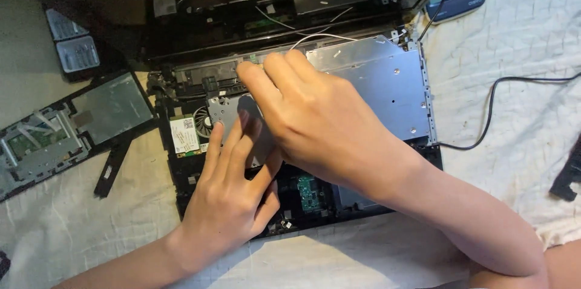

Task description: Reassembling internal laptop components including RAM, ribbon cables, and the optical drive

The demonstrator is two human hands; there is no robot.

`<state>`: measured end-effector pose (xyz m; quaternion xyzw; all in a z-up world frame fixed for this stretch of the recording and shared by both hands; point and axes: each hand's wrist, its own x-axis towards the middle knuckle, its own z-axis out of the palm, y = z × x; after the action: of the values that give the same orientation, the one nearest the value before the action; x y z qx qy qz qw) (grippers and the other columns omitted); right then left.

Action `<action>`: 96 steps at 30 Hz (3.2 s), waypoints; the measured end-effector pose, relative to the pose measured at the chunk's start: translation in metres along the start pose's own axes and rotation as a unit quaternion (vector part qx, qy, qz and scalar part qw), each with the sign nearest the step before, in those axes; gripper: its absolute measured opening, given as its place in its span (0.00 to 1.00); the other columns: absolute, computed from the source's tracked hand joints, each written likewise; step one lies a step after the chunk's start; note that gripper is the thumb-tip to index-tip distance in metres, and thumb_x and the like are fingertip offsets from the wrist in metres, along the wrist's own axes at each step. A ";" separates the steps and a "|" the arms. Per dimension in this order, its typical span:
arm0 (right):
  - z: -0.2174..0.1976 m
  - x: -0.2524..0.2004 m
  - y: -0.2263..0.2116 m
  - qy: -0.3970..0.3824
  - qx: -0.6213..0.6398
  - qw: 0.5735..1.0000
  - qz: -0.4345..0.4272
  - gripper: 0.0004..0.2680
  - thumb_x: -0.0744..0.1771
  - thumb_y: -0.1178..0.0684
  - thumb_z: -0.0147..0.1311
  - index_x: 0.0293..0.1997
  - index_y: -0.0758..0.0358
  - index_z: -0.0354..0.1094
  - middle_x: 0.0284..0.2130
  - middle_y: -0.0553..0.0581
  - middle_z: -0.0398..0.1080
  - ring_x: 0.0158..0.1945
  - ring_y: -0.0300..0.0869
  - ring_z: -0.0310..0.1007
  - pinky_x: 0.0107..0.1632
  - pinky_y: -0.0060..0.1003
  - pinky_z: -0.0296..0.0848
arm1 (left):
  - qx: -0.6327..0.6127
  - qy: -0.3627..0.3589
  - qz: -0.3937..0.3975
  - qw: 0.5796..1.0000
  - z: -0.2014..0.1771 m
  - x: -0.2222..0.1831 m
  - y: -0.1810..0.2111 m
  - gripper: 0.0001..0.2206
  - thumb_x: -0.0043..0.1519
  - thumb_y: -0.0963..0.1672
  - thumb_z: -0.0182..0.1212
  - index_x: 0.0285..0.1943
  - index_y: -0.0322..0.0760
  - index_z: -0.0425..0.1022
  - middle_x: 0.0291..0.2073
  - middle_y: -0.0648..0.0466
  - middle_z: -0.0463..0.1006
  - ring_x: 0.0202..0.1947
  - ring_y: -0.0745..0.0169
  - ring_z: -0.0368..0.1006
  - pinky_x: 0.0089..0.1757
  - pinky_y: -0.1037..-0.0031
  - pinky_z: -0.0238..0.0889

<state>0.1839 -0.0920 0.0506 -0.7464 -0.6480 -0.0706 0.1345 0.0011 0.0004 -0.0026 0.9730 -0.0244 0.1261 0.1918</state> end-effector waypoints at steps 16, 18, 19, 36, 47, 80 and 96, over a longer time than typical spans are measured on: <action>0.008 -0.003 0.007 -0.025 0.029 0.999 -0.006 0.14 0.64 0.52 0.68 0.40 0.60 0.59 0.17 0.48 0.62 0.17 0.39 0.62 0.15 0.40 0.56 | 0.029 0.000 -0.005 1.000 0.003 -0.005 -0.001 0.25 0.52 0.47 0.71 0.60 0.38 0.76 0.60 0.27 0.65 0.70 0.24 0.55 0.64 0.29 0.52; 0.005 0.000 0.002 -0.006 0.007 1.000 -0.020 0.10 0.65 0.55 0.62 0.43 0.60 0.61 0.23 0.50 0.63 0.24 0.40 0.62 0.20 0.37 0.60 | 0.029 0.017 0.000 0.999 0.002 -0.002 0.000 0.17 0.52 0.44 0.68 0.49 0.35 0.77 0.55 0.28 0.67 0.66 0.22 0.59 0.62 0.28 0.54; 0.003 0.001 -0.001 0.012 -0.014 0.999 -0.034 0.08 0.66 0.59 0.57 0.46 0.59 0.63 0.29 0.51 0.63 0.31 0.41 0.63 0.25 0.33 0.63 | 0.029 0.035 0.005 0.999 0.002 -0.001 0.001 0.08 0.51 0.41 0.66 0.38 0.32 0.78 0.50 0.28 0.69 0.63 0.20 0.63 0.61 0.28 0.57; -0.006 0.002 0.028 -0.070 0.108 0.991 -0.035 0.06 0.71 0.55 0.45 0.51 0.65 0.60 0.25 0.57 0.68 0.25 0.55 0.67 0.22 0.49 0.59 | 0.037 -0.002 0.009 0.999 -0.002 -0.002 0.000 0.27 0.47 0.48 0.78 0.55 0.36 0.77 0.57 0.25 0.69 0.67 0.22 0.59 0.63 0.28 0.52; -0.014 0.005 0.024 -0.110 0.177 0.977 -0.045 0.07 0.69 0.65 0.49 0.51 0.66 0.59 0.34 0.61 0.69 0.34 0.57 0.69 0.27 0.51 0.64 | 0.026 -0.002 0.007 1.000 -0.002 -0.001 -0.001 0.25 0.46 0.48 0.79 0.51 0.36 0.77 0.60 0.24 0.68 0.68 0.23 0.59 0.64 0.31 0.49; -0.013 0.007 0.021 -0.113 0.219 0.969 -0.014 0.05 0.70 0.65 0.44 0.50 0.68 0.57 0.38 0.63 0.63 0.39 0.56 0.66 0.30 0.49 0.65 | 0.047 -0.006 0.008 0.999 -0.003 -0.002 -0.001 0.25 0.46 0.49 0.77 0.52 0.40 0.76 0.61 0.25 0.66 0.68 0.28 0.61 0.65 0.35 0.51; -0.008 0.001 0.038 -0.141 0.249 0.958 -0.018 0.03 0.71 0.66 0.47 0.44 0.66 0.60 0.37 0.61 0.58 0.29 0.53 0.60 0.31 0.45 0.62 | 0.074 -0.019 0.018 0.997 -0.003 -0.003 -0.003 0.37 0.46 0.53 0.80 0.65 0.41 0.72 0.61 0.27 0.68 0.67 0.29 0.62 0.64 0.35 0.54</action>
<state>0.2223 -0.0983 0.0539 -0.6802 -0.6705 0.1961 0.2219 -0.0019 0.0040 -0.0017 0.9862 -0.0357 0.1122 0.1164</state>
